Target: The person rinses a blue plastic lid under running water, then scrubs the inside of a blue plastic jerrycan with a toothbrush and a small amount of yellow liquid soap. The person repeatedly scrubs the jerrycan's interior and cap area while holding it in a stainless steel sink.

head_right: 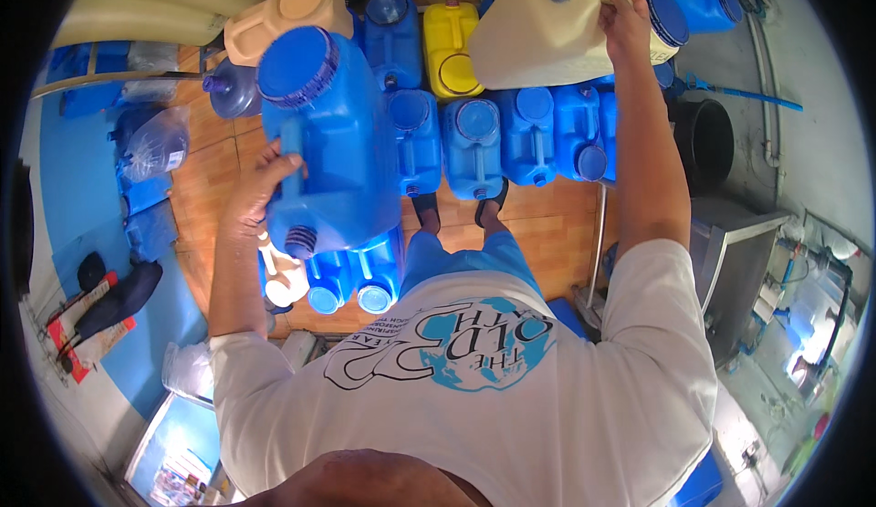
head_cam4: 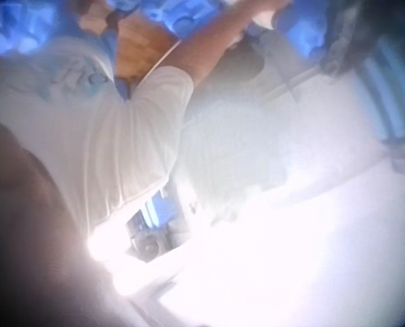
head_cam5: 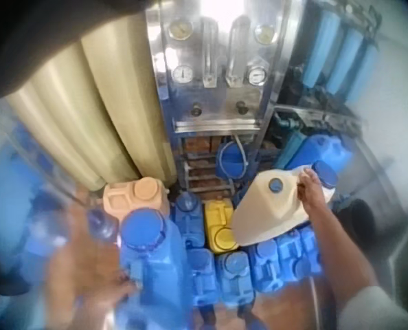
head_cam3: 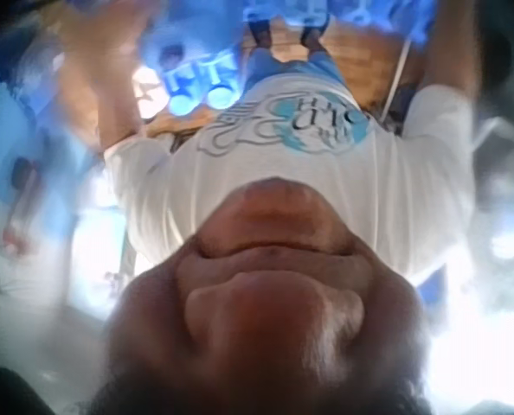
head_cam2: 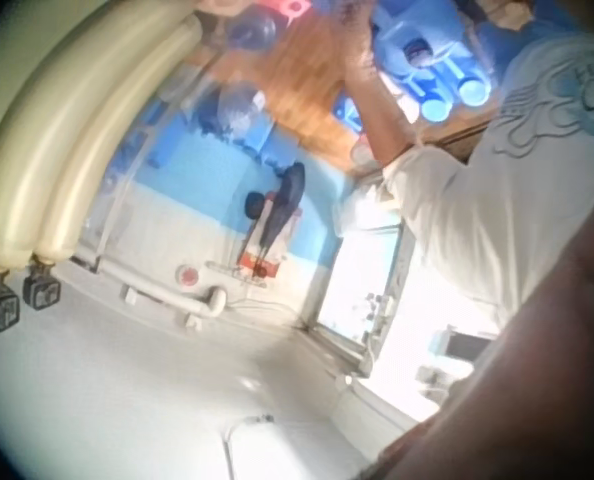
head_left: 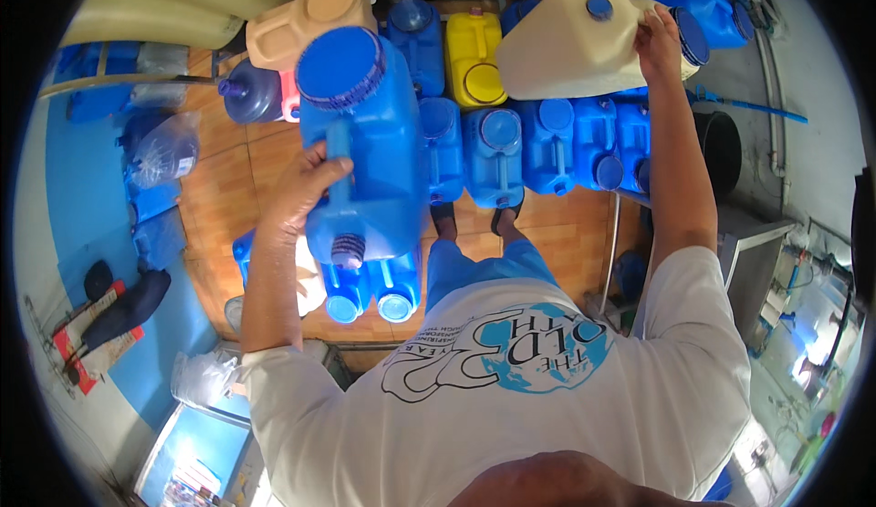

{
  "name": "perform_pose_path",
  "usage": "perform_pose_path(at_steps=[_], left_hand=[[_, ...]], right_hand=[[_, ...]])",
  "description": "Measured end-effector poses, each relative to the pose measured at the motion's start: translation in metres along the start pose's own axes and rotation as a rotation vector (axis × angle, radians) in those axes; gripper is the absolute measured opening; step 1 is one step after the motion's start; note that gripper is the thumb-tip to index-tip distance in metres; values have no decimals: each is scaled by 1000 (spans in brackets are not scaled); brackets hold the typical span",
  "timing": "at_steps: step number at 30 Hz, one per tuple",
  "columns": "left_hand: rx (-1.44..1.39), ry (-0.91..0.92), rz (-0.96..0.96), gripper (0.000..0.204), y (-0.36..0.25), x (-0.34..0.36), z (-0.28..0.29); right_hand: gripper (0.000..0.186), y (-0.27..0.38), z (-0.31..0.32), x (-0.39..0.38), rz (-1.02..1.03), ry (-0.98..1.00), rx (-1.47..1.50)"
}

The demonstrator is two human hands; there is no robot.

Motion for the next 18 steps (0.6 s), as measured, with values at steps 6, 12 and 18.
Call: perform_pose_path(at_steps=[6, 12, 18], left_hand=[[-199, -136, -128, 34, -78, 11, -29], [-294, -222, -354, 33, -156, 103, -91], [-208, -301, -350, 39, -164, 233, -101]], right_hand=[[45, -60, 19, 136, 1, 33, 181], [69, -58, -23, 171, 85, 523, -67], [76, -42, -35, 172, 87, 457, -792]])
Point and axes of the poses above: each hand's wrist, its own x-axis towards the middle knuckle, its own z-axis out of the back of the hand, y = z × x, the point moved 10 cm from there along x, towards the middle knuckle, and after that the axes turned 9 degrees about x, right-handed, at the moved point
